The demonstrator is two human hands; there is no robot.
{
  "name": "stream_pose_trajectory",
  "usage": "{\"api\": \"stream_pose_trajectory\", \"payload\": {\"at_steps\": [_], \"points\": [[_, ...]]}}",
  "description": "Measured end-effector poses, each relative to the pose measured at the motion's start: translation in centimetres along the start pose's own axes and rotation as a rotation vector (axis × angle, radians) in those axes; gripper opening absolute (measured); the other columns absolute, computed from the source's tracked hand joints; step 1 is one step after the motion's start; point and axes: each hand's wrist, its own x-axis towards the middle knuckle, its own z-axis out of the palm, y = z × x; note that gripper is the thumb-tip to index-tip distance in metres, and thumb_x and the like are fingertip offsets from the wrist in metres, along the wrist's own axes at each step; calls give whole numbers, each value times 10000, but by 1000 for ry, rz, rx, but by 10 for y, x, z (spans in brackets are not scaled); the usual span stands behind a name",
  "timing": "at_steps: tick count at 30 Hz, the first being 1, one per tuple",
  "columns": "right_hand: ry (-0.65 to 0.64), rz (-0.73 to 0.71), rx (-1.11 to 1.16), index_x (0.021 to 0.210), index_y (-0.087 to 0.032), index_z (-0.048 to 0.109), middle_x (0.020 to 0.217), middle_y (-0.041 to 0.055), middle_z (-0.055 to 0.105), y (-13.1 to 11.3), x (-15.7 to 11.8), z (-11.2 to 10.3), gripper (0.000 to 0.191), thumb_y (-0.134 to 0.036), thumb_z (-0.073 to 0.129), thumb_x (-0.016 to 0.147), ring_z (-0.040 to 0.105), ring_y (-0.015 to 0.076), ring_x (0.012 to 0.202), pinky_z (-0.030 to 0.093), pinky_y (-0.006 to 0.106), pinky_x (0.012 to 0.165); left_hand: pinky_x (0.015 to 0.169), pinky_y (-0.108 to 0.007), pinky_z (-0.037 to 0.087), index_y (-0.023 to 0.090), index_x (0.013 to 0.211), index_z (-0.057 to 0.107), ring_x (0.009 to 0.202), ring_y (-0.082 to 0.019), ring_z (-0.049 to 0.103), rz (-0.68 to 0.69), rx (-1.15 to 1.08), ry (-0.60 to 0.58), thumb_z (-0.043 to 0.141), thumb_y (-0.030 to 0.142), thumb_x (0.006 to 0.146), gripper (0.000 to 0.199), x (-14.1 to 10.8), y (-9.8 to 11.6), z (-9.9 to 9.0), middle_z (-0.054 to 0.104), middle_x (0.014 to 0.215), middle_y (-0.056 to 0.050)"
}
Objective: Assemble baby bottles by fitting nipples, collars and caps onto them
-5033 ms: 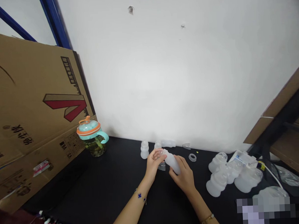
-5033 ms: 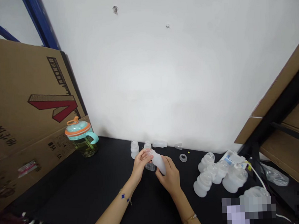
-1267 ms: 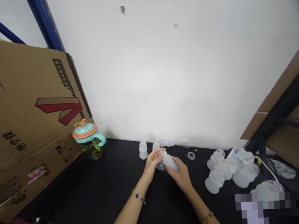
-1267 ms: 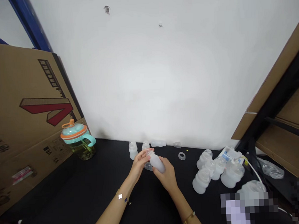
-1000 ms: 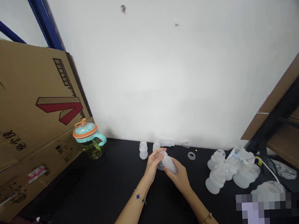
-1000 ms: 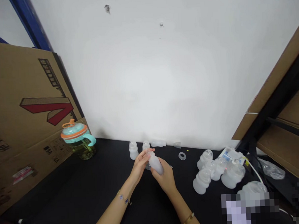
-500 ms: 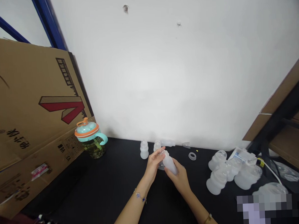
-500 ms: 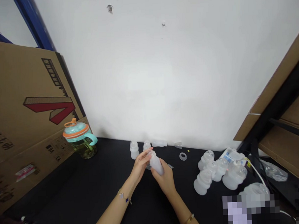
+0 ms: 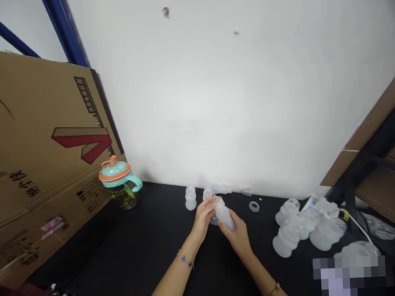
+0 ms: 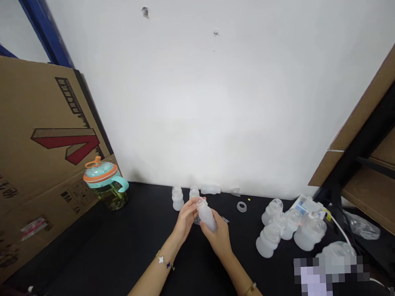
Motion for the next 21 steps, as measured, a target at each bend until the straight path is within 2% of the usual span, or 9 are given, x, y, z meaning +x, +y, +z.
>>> {"api": "stream_pose_trajectory", "payload": {"at_steps": [5, 11, 21], "points": [[0, 6, -4, 1168, -181, 642, 1027, 57, 729, 0, -1, -1, 382, -371, 637, 837, 681, 234, 859, 535, 304, 762, 839, -312, 482, 125, 1055, 734, 963, -246, 662, 15, 9, 7, 731, 362, 784, 360, 0, -1, 0, 720, 1091, -132], [-7, -11, 20, 1171, -195, 647, 1032, 48, 734, -3, -2, -1, 371, -356, 632, 837, 689, 231, 864, 542, 301, 760, 791, -258, 468, 162, 1078, 730, 883, -188, 651, 32, 78, 34, 816, 313, 722, 396, -1, -3, 0, 730, 978, -73], [1, 2, 7, 1181, -192, 636, 1051, 53, 729, 0, 0, 0, 386, -380, 628, 845, 686, 234, 881, 541, 309, 782, 859, -280, 472, 170, 1104, 722, 1000, -218, 646, 14, 26, -16, 775, 324, 760, 380, 0, -3, -1, 724, 1081, -94]]}}
